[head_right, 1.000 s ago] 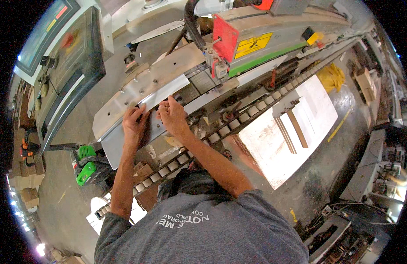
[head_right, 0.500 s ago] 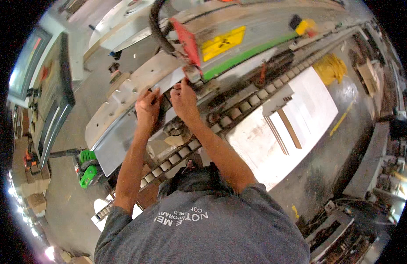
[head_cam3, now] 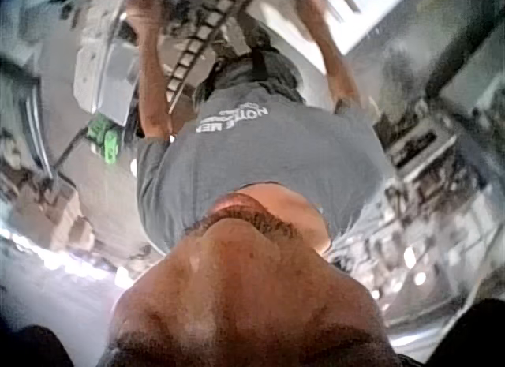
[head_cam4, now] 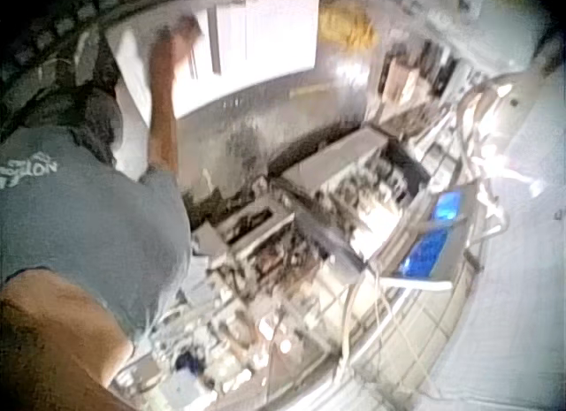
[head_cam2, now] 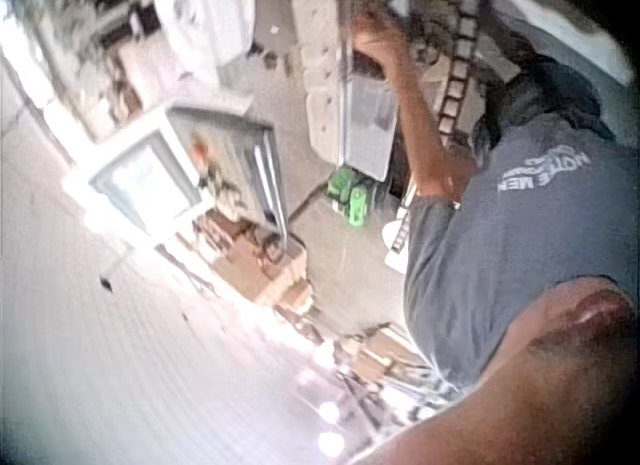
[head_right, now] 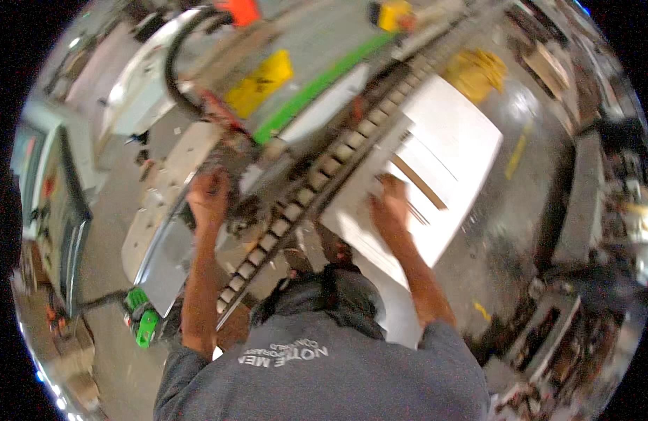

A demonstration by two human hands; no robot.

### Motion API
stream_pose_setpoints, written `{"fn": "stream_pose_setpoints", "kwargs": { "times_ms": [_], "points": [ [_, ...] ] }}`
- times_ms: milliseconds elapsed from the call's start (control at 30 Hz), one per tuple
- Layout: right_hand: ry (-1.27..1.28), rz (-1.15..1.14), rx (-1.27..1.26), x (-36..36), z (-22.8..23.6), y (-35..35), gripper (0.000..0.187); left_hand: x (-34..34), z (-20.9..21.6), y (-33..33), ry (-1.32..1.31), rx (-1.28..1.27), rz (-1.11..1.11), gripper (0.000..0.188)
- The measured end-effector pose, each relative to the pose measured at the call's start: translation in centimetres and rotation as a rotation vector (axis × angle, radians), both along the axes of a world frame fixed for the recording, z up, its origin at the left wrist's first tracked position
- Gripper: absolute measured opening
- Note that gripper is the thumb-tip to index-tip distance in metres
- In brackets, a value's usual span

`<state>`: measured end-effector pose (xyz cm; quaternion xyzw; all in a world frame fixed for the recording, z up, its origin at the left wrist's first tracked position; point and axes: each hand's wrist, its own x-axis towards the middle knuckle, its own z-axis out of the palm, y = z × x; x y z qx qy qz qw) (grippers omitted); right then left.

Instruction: The person feeds small wooden rectangular panels into a wood edging machine and then picks up several panels at once from a stack on a table.

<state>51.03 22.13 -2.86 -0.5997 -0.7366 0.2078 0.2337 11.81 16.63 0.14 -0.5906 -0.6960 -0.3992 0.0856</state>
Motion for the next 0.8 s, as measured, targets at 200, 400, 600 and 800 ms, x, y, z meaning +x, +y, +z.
{"fn": "stream_pose_setpoints", "kwargs": {
  "times_ms": [200,400,600,800],
  "points": [
    [-0.524,-0.016,0.118,5.9,-5.3,1.0,0.067,3.4,1.3,-3.9,-0.162,-0.076,0.002,0.021],
    [-0.581,0.029,0.125,4.6,-3.7,3.0,0.054,3.6,1.4,-6.7,-0.232,-0.098,0.094,0.018],
    [-0.604,0.188,0.197,6.5,-2.1,2.9,0.036,4.2,1.4,-8.2,-0.335,-0.074,0.058,0.02],
    [0.521,0.078,-0.098,-2.3,9.4,-2.2,0.029,7.2,6.3,-10.2,-0.397,-0.085,-0.225,0.048]
  ]
}}
